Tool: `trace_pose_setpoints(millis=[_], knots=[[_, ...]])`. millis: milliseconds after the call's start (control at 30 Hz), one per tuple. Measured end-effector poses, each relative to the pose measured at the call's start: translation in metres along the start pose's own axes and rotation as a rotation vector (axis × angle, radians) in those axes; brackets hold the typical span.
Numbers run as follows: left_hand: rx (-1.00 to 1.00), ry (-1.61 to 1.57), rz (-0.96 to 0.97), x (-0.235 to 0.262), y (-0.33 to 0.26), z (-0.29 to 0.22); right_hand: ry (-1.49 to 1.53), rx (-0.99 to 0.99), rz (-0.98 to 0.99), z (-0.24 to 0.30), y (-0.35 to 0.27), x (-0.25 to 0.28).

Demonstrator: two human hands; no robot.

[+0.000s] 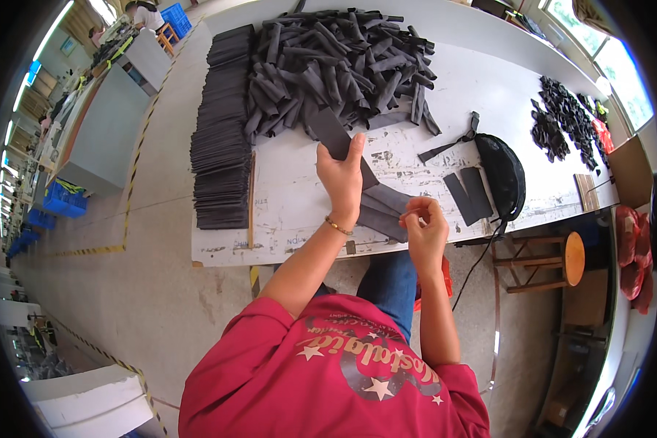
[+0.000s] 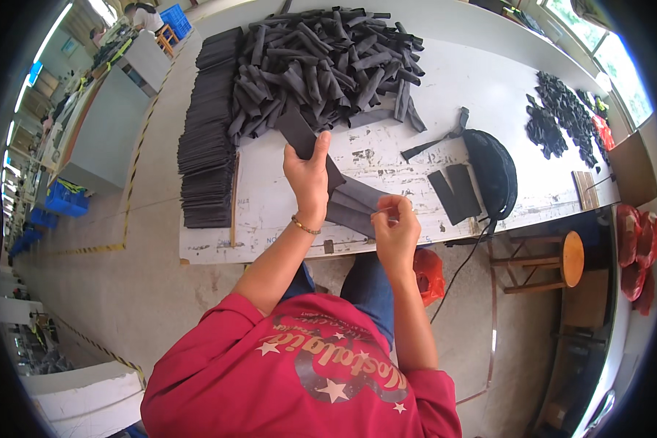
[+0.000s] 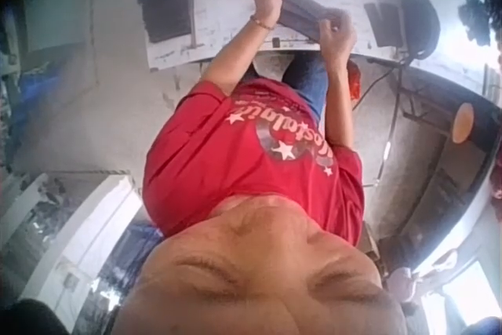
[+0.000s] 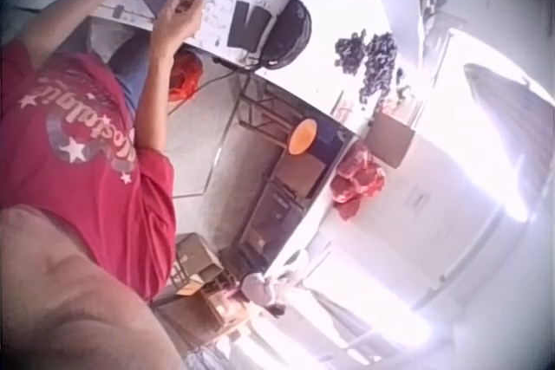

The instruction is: Manually attaching grey foam strips to plastic components at an assembly workbench.

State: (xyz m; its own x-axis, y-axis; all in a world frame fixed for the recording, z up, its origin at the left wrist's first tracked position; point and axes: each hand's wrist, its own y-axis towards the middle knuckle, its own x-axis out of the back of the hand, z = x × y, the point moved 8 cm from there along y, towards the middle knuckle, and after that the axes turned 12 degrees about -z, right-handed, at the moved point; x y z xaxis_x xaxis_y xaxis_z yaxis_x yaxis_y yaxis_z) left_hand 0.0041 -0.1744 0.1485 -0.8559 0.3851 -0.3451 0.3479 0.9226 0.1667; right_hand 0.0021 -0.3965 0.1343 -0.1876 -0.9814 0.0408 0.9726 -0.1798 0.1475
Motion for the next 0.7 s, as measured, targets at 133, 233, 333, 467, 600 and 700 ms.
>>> trace_pose_setpoints(millis=[133, 233, 333, 467, 600, 700], knots=[[-0.011, 0.063, 0.032, -0.002, -0.005, 0.004, 0.027, 0.003, 0.064, 0.007, -0.008, -0.021], [-0.011, 0.068, 0.043, -0.003, -0.009, 0.003, 0.0, -0.033, 0.106, 0.005, -0.01, -0.03], [0.004, 0.04, 0.047, -0.004, -0.012, -0.001, 0.04, -0.12, 0.116, 0.0, -0.012, -0.039], [0.039, 0.05, 0.053, -0.003, -0.014, 0.002, 0.226, -0.223, 0.174, -0.013, -0.015, -0.052], [0.024, 0.118, 0.067, -0.001, -0.016, 0.0, 0.337, -0.267, 0.204, -0.017, -0.017, -0.059], [0.037, 0.104, 0.071, -0.001, -0.017, -0.002, 0.343, -0.274, 0.212, -0.015, -0.018, -0.058]])
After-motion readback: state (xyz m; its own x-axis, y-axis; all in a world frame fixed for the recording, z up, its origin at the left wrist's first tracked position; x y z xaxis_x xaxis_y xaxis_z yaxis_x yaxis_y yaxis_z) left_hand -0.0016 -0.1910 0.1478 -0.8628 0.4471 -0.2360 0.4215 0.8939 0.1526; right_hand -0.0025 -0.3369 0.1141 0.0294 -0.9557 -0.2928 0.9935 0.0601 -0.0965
